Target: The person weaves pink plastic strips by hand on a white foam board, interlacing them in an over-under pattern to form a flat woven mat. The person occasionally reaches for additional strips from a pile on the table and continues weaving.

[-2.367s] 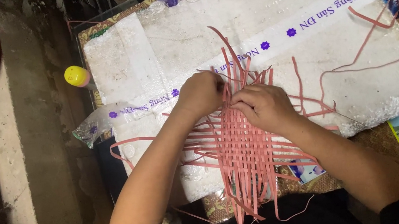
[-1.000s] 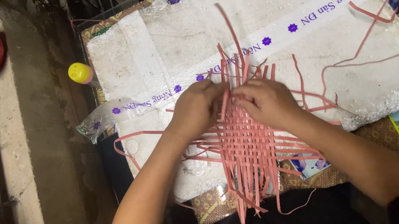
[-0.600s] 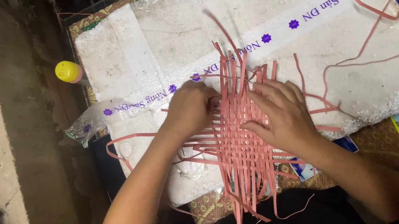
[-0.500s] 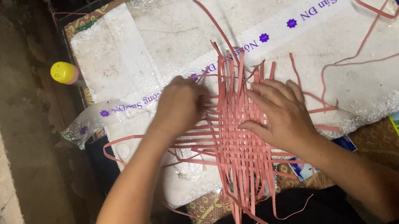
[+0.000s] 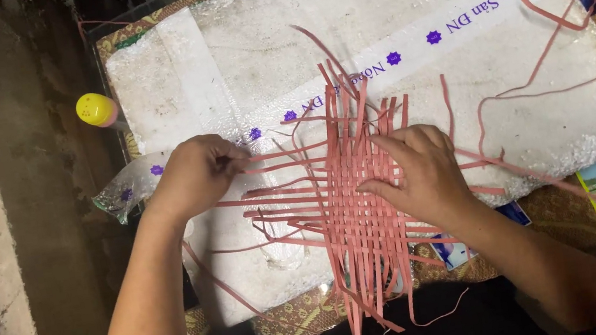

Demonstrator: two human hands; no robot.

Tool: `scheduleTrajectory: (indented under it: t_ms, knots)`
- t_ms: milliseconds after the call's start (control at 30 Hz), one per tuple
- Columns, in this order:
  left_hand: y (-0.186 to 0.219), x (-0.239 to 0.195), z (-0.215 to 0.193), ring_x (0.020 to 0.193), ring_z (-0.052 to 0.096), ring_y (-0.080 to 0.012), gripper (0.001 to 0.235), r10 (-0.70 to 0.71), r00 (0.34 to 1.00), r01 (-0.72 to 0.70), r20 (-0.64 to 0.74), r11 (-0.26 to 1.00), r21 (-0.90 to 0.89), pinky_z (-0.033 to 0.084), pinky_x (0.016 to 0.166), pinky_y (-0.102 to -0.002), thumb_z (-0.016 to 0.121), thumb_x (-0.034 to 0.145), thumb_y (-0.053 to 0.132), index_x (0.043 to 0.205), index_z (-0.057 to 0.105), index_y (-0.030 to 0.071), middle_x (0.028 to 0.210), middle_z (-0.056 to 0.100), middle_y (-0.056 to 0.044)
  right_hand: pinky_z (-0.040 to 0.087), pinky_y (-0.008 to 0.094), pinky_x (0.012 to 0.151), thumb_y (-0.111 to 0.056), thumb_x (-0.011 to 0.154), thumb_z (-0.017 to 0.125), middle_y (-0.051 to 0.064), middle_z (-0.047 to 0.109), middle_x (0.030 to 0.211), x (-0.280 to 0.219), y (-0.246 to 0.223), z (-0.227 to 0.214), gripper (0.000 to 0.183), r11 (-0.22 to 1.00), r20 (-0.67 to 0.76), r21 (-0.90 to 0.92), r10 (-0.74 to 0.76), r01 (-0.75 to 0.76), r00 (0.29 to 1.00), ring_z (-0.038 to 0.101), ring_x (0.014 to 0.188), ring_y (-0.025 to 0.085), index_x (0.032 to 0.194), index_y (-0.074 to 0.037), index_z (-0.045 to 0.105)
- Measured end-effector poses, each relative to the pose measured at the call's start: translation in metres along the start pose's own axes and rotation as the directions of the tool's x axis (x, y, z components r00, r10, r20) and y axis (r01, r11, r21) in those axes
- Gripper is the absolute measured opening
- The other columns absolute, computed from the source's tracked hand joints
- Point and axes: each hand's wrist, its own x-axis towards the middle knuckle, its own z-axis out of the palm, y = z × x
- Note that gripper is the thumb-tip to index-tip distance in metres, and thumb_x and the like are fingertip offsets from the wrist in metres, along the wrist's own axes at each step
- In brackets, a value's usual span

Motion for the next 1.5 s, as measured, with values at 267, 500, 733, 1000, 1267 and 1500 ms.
scheduleTrajectory:
  t_ms: [267, 500, 733, 1000, 1267, 1500]
  knots:
    - [-0.011, -0.006, -0.017, 0.075, 0.061, -0.0323, 0.014, -0.115, 0.993, 0.114, 0.037, 0.993, 0.019, 0.046, 0.071, -0.037, 0.060, 0.070, 0.006, 0.081, 0.068, 0.006, 0.073, 0.064, -0.015, 0.033, 0.040, 0.078, -0.039, 0.063, 0.071, 0.004, 0.046, 0.085, 0.000, 0.001, -0.002, 0.056, 1.000, 0.039, 0.009, 0.027, -0.027, 0.999, 0.045, 0.090, 0.027, 0.108, -0.011, 0.054]
    - [0.004, -0.014, -0.032, 0.078, 0.062, -0.0330, 0.017, -0.251, 0.955, 0.255, 0.157, 0.967, -0.005, 0.047, 0.073, -0.038, 0.057, 0.071, 0.008, 0.083, 0.069, 0.006, 0.077, 0.066, -0.017, 0.031, 0.040, 0.078, -0.042, 0.064, 0.068, 0.002, 0.044, 0.084, 0.001, 0.001, -0.002, 0.050, 0.998, 0.106, -0.056, 0.046, -0.041, 0.993, 0.044, 0.090, 0.025, 0.106, -0.017, 0.057]
    - [0.040, -0.038, 0.017, 0.093, 0.051, -0.0281, 0.030, 0.102, 0.994, -0.071, -0.040, 0.875, 0.478, 0.040, 0.081, -0.043, 0.054, 0.068, 0.015, 0.097, 0.061, 0.014, 0.094, 0.056, -0.009, 0.031, 0.039, 0.078, -0.044, 0.064, 0.067, 0.002, 0.044, 0.086, 0.001, 0.002, -0.003, 0.048, 0.995, 0.143, -0.084, 0.072, -0.060, 0.987, 0.043, 0.091, 0.024, 0.105, -0.019, 0.057]
    - [0.071, -0.020, 0.096, 0.089, 0.047, -0.0370, 0.030, 0.483, 0.871, -0.398, -0.083, 0.796, 0.456, 0.034, 0.077, -0.043, 0.045, 0.072, 0.008, 0.097, 0.056, -0.004, 0.091, 0.053, -0.022, 0.030, 0.039, 0.077, -0.042, 0.061, 0.068, 0.001, 0.043, 0.087, 0.006, 0.001, -0.006, 0.053, 0.995, 0.200, -0.081, 0.070, -0.055, 0.977, 0.042, 0.091, 0.024, 0.107, -0.020, 0.054]
    - [0.044, 0.011, 0.130, 0.083, 0.045, -0.0334, 0.031, 0.558, 0.705, -0.301, -0.437, 0.794, 0.528, 0.033, 0.069, -0.039, 0.042, 0.075, 0.014, 0.100, 0.049, -0.001, 0.090, 0.046, -0.018, 0.032, 0.038, 0.072, -0.033, 0.058, 0.066, 0.002, 0.041, 0.089, 0.013, 0.001, 0.011, 0.043, 0.982, 0.158, -0.170, 0.104, -0.077, 0.982, 0.043, 0.089, 0.024, 0.096, -0.016, 0.052]
    - [0.038, 0.017, 0.136, 0.096, 0.046, -0.0351, 0.034, 0.565, 0.672, -0.373, -0.479, 0.816, 0.441, 0.031, 0.088, -0.048, 0.047, 0.077, 0.016, 0.108, 0.046, 0.001, 0.091, 0.049, -0.016, 0.032, 0.038, 0.070, -0.030, 0.058, 0.064, 0.002, 0.041, 0.085, 0.011, 0.004, 0.022, 0.035, 0.970, 0.024, -0.234, 0.069, -0.061, 0.997, 0.044, 0.084, 0.024, 0.087, -0.016, 0.050]
